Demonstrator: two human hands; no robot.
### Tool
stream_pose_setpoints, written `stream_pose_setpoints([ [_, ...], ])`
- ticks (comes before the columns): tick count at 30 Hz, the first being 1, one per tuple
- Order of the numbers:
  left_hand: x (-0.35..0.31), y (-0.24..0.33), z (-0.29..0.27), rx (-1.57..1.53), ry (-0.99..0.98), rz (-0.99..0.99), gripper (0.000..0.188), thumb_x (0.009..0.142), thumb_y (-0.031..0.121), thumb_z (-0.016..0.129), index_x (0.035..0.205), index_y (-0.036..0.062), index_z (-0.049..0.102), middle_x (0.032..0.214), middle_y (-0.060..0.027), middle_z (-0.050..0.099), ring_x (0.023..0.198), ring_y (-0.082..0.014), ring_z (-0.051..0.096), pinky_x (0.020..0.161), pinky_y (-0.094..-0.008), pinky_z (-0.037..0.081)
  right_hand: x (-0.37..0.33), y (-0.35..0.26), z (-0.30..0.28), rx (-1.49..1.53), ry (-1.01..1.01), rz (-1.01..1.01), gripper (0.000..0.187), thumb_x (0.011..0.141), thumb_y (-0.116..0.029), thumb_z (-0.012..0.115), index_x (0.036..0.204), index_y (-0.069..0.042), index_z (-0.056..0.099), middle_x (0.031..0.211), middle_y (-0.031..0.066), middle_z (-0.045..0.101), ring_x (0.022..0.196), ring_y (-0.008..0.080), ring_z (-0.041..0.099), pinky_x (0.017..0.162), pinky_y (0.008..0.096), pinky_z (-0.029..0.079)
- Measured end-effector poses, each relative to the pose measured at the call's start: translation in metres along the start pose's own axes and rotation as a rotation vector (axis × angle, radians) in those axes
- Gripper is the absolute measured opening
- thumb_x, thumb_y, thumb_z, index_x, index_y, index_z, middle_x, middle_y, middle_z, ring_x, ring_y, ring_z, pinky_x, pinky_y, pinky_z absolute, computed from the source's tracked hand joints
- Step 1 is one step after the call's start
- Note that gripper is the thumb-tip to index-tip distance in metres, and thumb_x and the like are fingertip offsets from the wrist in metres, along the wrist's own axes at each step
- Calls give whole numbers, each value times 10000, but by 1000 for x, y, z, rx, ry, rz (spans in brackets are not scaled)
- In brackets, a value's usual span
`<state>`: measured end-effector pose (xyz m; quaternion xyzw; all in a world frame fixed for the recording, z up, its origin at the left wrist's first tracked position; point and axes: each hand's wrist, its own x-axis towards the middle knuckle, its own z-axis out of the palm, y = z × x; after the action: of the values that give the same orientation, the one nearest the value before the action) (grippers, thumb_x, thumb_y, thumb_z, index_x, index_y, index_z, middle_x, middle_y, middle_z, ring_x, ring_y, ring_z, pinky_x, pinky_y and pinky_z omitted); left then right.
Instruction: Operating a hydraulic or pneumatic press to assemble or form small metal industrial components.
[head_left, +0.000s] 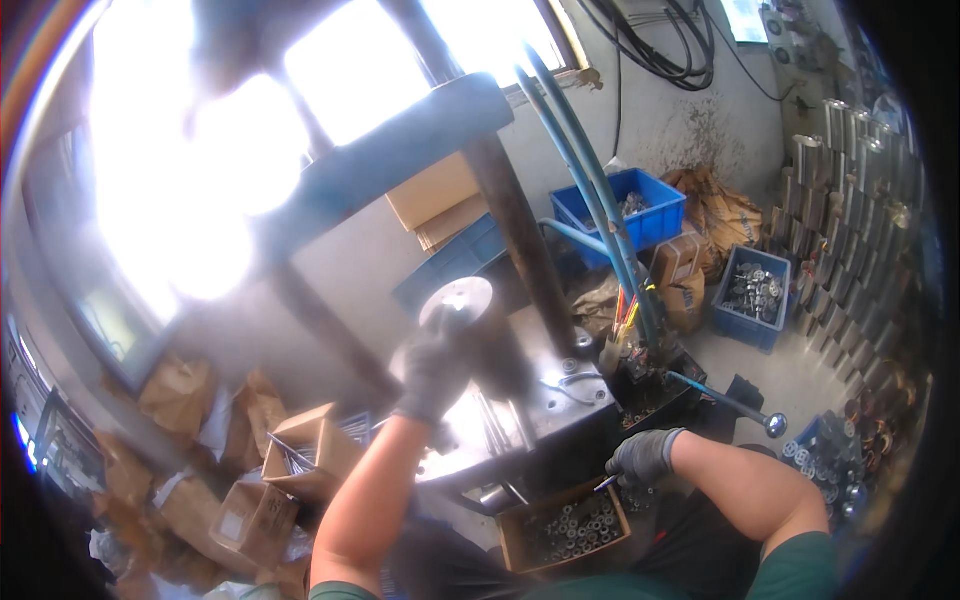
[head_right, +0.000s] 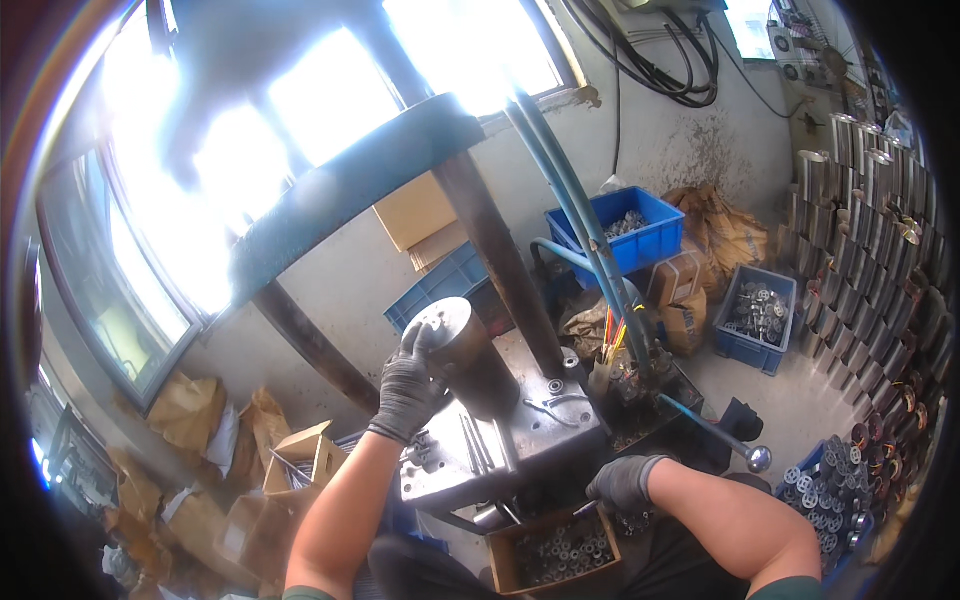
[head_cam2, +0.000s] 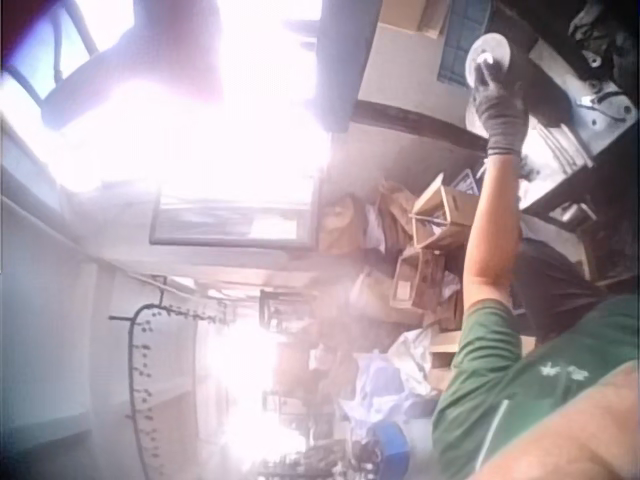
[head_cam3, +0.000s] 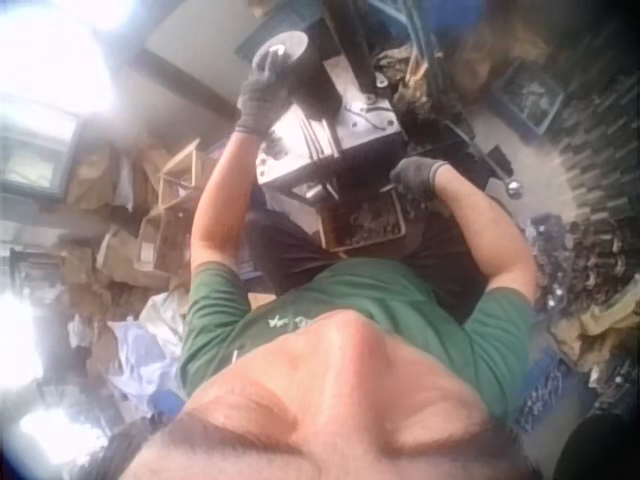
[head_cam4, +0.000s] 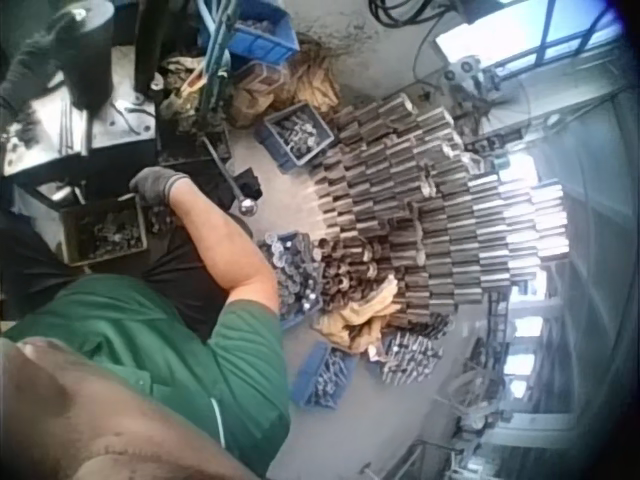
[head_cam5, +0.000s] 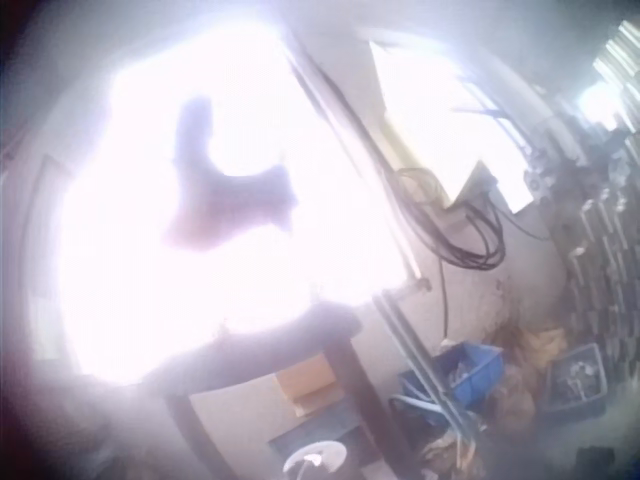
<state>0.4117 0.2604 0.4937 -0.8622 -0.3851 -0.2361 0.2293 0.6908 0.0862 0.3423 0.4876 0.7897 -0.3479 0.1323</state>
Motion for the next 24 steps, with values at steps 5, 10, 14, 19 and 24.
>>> stream_pose_setpoints([
  [5, 18, -8, 6, -81, -116, -61, 782, 906, 299, 732, 1539, -24, 406, 1542, -223, 474, 1224, -427, 628, 1060, -485, 516, 0, 3, 4, 11, 32, -31, 341, 879, -156, 654, 1207, -119, 739, 1071, 174, 755, 1038, 380, 718, 884, 468, 542],
  [10, 24, -8, 8, -116, -122, -70, 785, 896, 323, 750, 1525, -24, 433, 1524, -216, 511, 1268, -425, 610, 1082, -465, 511, 1, 0, -1, -8, 41, -26, 339, 871, -155, 660, 1198, -118, 741, 1058, 180, 753, 1031, 388, 715, 878, 469, 541],
  [14, 26, -7, 7, -264, -144, -192, 772, 893, 322, 748, 1516, -23, 450, 1517, -218, 522, 1277, -424, 607, 1084, -466, 512, 3, 2, -4, -16, 41, -67, 309, 946, -256, 635, 1208, -116, 724, 1025, 188, 744, 1008, 409, 701, 876, 491, 531],
  [19, 20, -23, 26, -219, -60, -154, 773, 865, 316, 765, 1502, -6, 468, 1518, -210, 525, 1285, -422, 603, 1099, -467, 503, 6, -8, -12, -76, 133, -113, 281, 959, -263, 637, 1180, -115, 731, 999, 195, 739, 1000, 407, 702, 870, 493, 536],
  [24, -24, 21, 15, -475, 248, -142, 545, 885, 124, 746, 1384, 3, 563, 1431, -217, 568, 1229, -377, 636, 1068, -449, 522, 5, -11, -16, -128, 342, -150, 277, 943, -262, 671, 1145, -83, 737, 1027, 191, 748, 996, 403, 704, 897, 473, 546],
])
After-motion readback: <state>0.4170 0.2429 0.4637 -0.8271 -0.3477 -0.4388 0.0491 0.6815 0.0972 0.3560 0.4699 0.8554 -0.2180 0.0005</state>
